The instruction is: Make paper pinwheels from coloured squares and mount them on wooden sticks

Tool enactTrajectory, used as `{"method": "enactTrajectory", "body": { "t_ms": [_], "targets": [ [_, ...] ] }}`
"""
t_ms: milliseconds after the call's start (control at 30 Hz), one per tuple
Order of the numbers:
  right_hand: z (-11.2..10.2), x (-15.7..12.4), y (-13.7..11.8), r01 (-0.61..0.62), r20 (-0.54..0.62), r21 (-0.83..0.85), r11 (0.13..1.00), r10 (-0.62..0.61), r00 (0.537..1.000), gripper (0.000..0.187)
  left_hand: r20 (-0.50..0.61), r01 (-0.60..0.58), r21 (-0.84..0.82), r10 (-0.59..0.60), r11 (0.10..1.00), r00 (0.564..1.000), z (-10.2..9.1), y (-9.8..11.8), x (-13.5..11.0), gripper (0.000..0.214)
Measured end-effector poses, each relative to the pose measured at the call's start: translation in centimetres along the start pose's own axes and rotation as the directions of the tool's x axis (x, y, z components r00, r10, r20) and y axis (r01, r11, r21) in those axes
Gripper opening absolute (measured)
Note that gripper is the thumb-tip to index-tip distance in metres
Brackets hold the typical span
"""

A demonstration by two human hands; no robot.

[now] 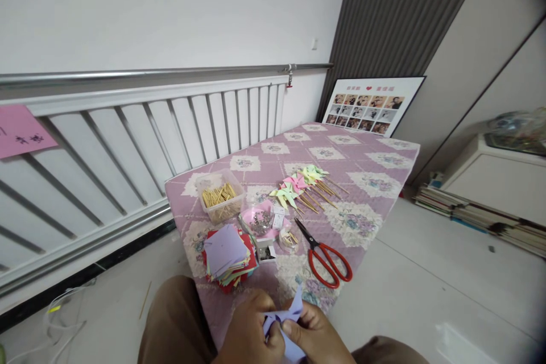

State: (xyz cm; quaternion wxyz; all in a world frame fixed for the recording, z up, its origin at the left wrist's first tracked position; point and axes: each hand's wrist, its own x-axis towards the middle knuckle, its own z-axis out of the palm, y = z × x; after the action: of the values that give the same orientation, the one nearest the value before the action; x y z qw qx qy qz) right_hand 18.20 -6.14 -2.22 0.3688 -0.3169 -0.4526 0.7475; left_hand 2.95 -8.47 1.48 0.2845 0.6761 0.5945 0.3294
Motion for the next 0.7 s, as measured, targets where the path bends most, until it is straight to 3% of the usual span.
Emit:
{"method": "enactTrajectory", "body": {
  "t_ms": [133, 267, 400, 567, 700],
  "targets": [
    [-0.3, 0.1, 0.4, -0.033, -0.038, 0.034, 0.999, 0.035, 0.999, 0.036, 0.018, 0.046, -0.057, -0.045, 0.997, 0.999, 0.1, -0.1, 0.3, 0.016],
    [-0.1, 0.2, 0.1, -0.065, -0.083, 0.03, 0.997, 0.067, 0.994, 0.038, 0.04, 0.175, -0.235, -0.171, 0.956, 0.984, 0.6, -0.8, 0.5, 0.012],
    [0.5, 0.4, 0.2, -0.059, -0.188, 0.0, 0.998, 0.057, 0.98, 0.037, 0.166, 0.341, -0.383, -0.299, 0.858, 0.94, 1.3, -2.2, 0.4, 0.008],
    [0.5, 1.1, 1.5, -0.1, -0.125, -0.014, 0.995, 0.097, 0.987, 0.042, 0.193, 0.383, -0.435, -0.331, 0.815, 0.924, 1.5, -3.2, 0.1, 0.01],
    [0.5, 1.5, 1.9, -0.117, -0.178, -0.029, 0.993, 0.11, 0.978, 0.045, 0.218, 0.441, -0.447, -0.383, 0.779, 0.898, 1.2, -3.2, 0.1, 0.01]
  ]
}}
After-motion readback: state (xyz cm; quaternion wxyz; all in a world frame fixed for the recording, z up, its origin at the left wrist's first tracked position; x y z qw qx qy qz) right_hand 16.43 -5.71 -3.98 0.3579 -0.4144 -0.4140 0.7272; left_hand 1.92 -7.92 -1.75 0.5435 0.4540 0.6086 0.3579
